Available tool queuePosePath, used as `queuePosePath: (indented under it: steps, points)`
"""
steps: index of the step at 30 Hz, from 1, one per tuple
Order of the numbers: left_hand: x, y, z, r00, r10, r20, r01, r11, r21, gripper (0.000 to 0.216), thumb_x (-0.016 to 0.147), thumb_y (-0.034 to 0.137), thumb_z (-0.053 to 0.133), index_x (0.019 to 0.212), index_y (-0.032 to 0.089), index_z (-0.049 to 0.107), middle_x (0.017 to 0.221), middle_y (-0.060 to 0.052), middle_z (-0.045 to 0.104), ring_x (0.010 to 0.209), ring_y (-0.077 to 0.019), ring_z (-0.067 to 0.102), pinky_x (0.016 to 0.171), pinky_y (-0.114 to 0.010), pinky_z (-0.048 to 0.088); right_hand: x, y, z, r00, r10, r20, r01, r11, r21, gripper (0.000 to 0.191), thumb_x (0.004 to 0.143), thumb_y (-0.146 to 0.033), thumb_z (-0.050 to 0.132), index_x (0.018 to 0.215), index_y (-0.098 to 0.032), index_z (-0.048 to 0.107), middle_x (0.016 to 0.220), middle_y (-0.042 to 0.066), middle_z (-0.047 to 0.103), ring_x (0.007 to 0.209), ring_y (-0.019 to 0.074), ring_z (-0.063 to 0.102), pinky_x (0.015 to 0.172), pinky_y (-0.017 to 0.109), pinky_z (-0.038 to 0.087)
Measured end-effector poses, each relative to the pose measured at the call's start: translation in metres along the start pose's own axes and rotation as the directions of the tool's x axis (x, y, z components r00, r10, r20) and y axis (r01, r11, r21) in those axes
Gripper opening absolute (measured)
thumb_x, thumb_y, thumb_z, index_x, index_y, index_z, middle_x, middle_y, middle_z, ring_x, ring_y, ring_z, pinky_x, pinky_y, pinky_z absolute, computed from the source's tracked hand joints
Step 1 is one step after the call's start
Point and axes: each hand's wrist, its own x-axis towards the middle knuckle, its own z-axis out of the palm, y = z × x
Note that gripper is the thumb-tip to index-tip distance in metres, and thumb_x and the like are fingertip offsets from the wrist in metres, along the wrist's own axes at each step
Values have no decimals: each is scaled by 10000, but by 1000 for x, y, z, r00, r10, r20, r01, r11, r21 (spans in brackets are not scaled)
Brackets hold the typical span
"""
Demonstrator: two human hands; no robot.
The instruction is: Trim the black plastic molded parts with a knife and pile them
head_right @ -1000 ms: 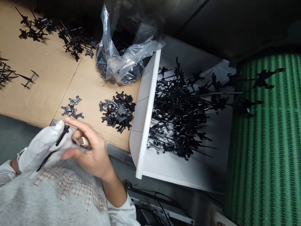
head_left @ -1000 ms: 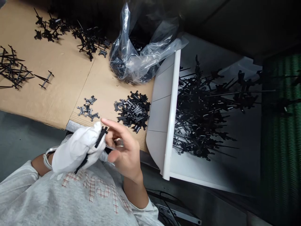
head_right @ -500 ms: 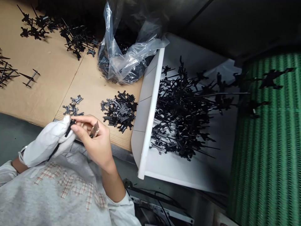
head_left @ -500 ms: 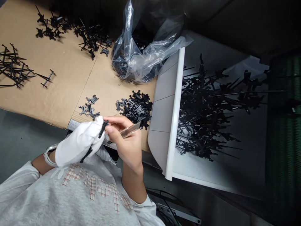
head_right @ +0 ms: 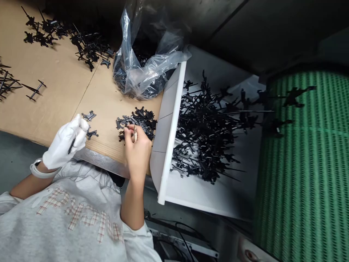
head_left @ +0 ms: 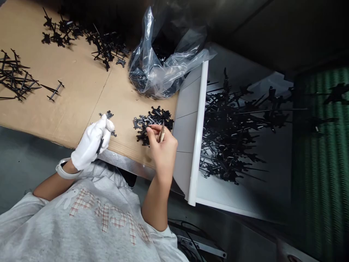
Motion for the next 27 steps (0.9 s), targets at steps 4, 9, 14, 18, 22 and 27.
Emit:
queuePosePath:
  steps: [4,9,14,18,22,27]
  points:
    - [7,-4,8,998,49,-38,-47,997,63,409,972,576,563,840,192,515,446,93,395,358,-66,311,377,-168,264,9,13,-1,993,49,-109,-70,978,-197,231,868,-322,639,996,-149,725,741,60,697,718,224,620,736,364,485]
    - [11,-4,18,970,193,-146,-156,960,233,306,1048,412,441,848,197,525,463,79,437,368,-83,364,404,-203,309,-30,-17,2,987,77,142,-107,969,223,316,848,-439,706,1037,-186,691,768,-5,654,536,107,494,517,250,421]
    - [13,-9,26,867,389,-311,-285,900,331,224,985,393,559,871,201,549,574,68,480,445,-78,427,476,-205,384,-60,-37,26,923,66,379,-250,852,461,216,776,-334,781,899,-181,692,757,-23,662,487,53,435,450,200,370]
    - [6,-3,16,924,315,-216,-276,941,195,411,936,598,577,862,195,557,608,46,505,481,-88,479,468,-197,412,-52,-32,25,980,-63,191,-35,883,468,15,826,-212,727,824,-198,727,789,15,717,615,110,580,536,232,462]
    - [-2,4,-5,948,-216,231,185,971,150,663,856,831,495,738,181,553,485,31,484,382,-88,439,391,-197,359,-40,-25,6,932,-316,178,227,891,394,107,887,-141,708,852,-230,756,852,19,727,739,137,640,595,252,489]
    - [-8,8,-8,778,-393,491,353,919,176,601,927,711,486,589,219,414,393,64,281,330,-86,266,338,-227,231,-36,-23,-6,849,-452,273,383,883,270,101,959,-193,662,976,-218,758,932,42,722,813,154,665,714,293,543]
